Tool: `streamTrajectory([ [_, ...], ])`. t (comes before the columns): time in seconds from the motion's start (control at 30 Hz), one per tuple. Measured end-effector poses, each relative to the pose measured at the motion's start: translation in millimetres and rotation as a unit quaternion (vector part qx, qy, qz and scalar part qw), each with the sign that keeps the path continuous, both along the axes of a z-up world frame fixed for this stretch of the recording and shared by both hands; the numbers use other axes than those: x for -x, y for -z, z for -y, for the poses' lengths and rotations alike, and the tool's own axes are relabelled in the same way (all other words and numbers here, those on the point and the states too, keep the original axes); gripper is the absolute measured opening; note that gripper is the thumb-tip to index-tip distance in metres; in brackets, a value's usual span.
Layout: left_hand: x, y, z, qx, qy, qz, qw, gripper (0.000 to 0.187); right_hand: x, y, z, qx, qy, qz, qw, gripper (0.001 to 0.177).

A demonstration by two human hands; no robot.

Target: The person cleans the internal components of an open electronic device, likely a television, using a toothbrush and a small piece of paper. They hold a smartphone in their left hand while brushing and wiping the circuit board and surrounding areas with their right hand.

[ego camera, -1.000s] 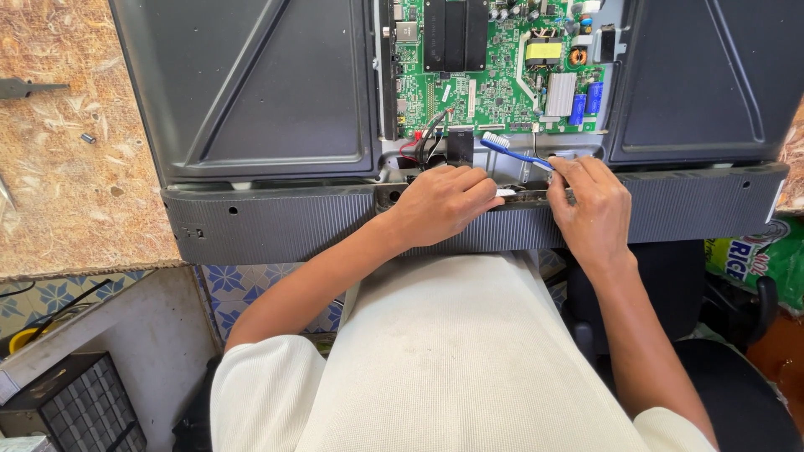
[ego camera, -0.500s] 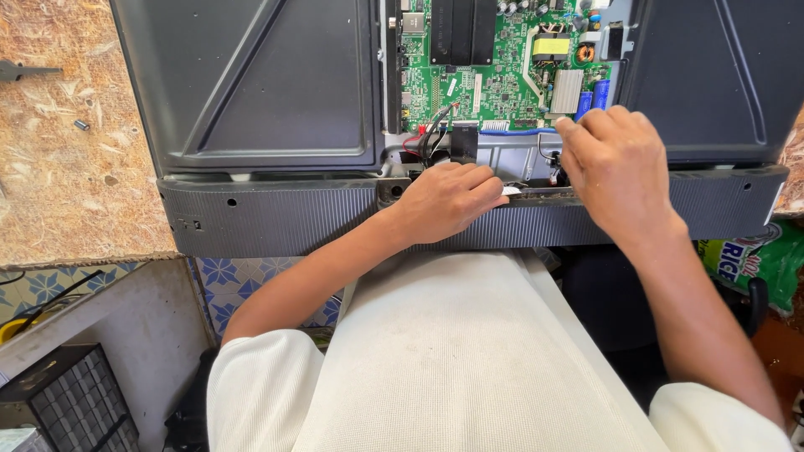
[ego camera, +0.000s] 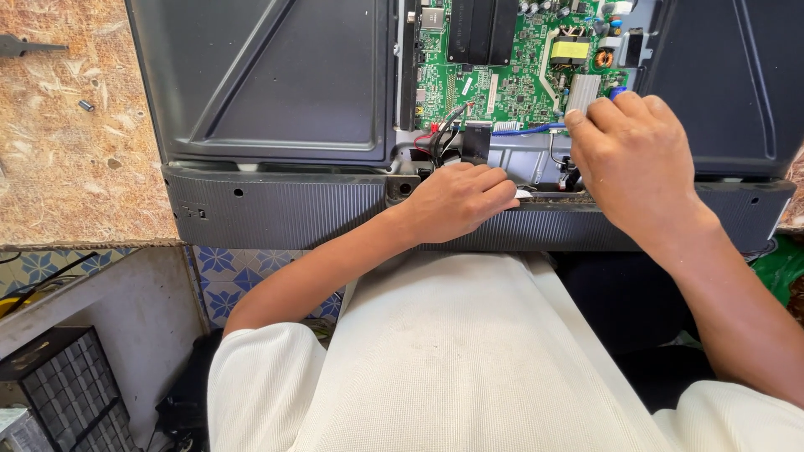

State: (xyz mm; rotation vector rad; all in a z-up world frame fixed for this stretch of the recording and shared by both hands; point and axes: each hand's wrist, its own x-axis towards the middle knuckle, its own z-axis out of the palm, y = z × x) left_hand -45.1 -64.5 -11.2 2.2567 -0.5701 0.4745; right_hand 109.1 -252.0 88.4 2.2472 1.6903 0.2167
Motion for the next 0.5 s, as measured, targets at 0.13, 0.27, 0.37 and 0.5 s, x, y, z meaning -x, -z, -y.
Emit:
streamTrajectory([
  [0.13, 1, 1, 0, 0.004, -0.005, 0.0, 1.0, 0.026, -6, 2, 3, 0.006, -0.005, 0.01, 1.0, 0.004],
  [0.27, 2, 4, 2, -0.006, -0.004, -0.003, 1.0, 0.025, -12, 4, 13, 0.009, 0.013, -0.013, 1.0, 0.007],
  [0.37, 2, 5, 2, -0.004, -0.006, -0.002, 1.0, 0.025, -12, 4, 18, 0.016, 0.021, -0.017, 0.999, 0.009],
  [0.5, 2, 4, 2, -0.002, -0.004, 0.002, 1.0, 0.024, -8, 3, 19, 0.011, 0.034, -0.033, 0.999, 0.006],
])
